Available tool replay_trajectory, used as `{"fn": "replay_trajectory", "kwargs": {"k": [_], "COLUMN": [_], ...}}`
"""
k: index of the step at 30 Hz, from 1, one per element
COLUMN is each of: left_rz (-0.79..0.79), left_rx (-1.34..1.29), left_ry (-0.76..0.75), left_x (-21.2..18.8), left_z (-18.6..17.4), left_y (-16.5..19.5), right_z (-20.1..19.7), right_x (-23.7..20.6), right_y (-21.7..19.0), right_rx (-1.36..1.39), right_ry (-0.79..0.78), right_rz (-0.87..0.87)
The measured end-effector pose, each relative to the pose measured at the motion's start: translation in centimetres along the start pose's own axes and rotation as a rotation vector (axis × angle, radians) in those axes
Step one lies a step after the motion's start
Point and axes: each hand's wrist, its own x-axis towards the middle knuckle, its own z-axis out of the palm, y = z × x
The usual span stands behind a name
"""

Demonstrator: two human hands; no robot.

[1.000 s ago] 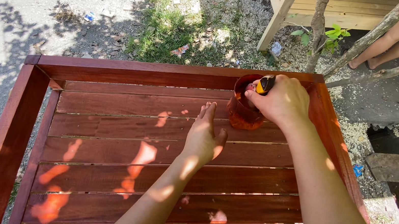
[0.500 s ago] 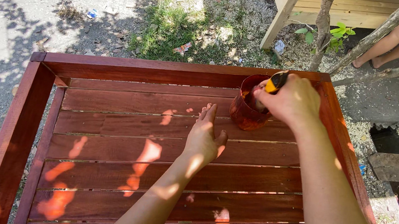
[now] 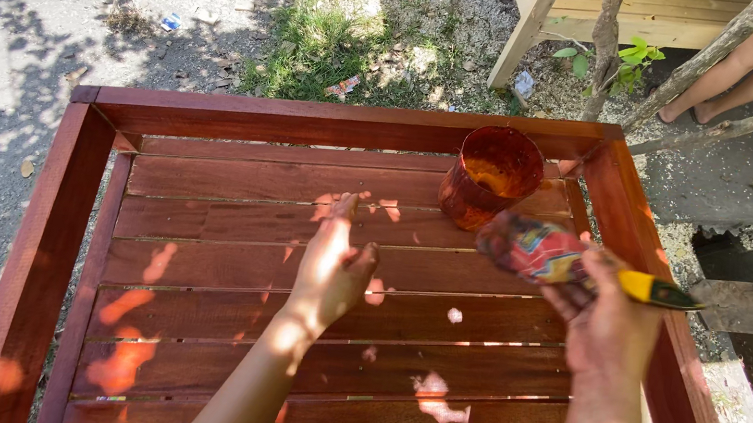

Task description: The person applies a reddish wood stain to a slatted wooden bench outdoors, holding a stain container in one hand and brushing the liquid onto the bench top, rails and side panels. They periodically dip the brush back into the container and reposition around the bench to coat different surfaces.

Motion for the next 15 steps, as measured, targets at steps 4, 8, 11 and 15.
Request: {"fn": "replay_trajectory", "kwargs": {"k": [4, 8, 11, 15], "left_rz": [-0.271, 0.250, 0.323, 0.301], "left_rx": [-0.293, 0.272, 0.284, 0.276], "left_ry": [0.003, 0.164, 0.164, 0.155], "left_x": [-1.9, -3.4, -4.5, -5.3], "left_z": [-3.4, -6.4, -7.8, -7.9], "left_y": [-0.7, -2.8, -4.4, -5.6], "right_z": [4.6, 8.5, 8.7, 5.6], "right_x": [-3.1, -4.7, -4.6, -3.1], "right_y": [8.0, 11.6, 11.5, 9.6], "right_rx": [-0.049, -0.132, -0.185, -0.372], "right_ry": [-0.045, -0.201, -0.234, -0.169], "right_rz": [0.140, 0.150, 0.096, -0.010]}}
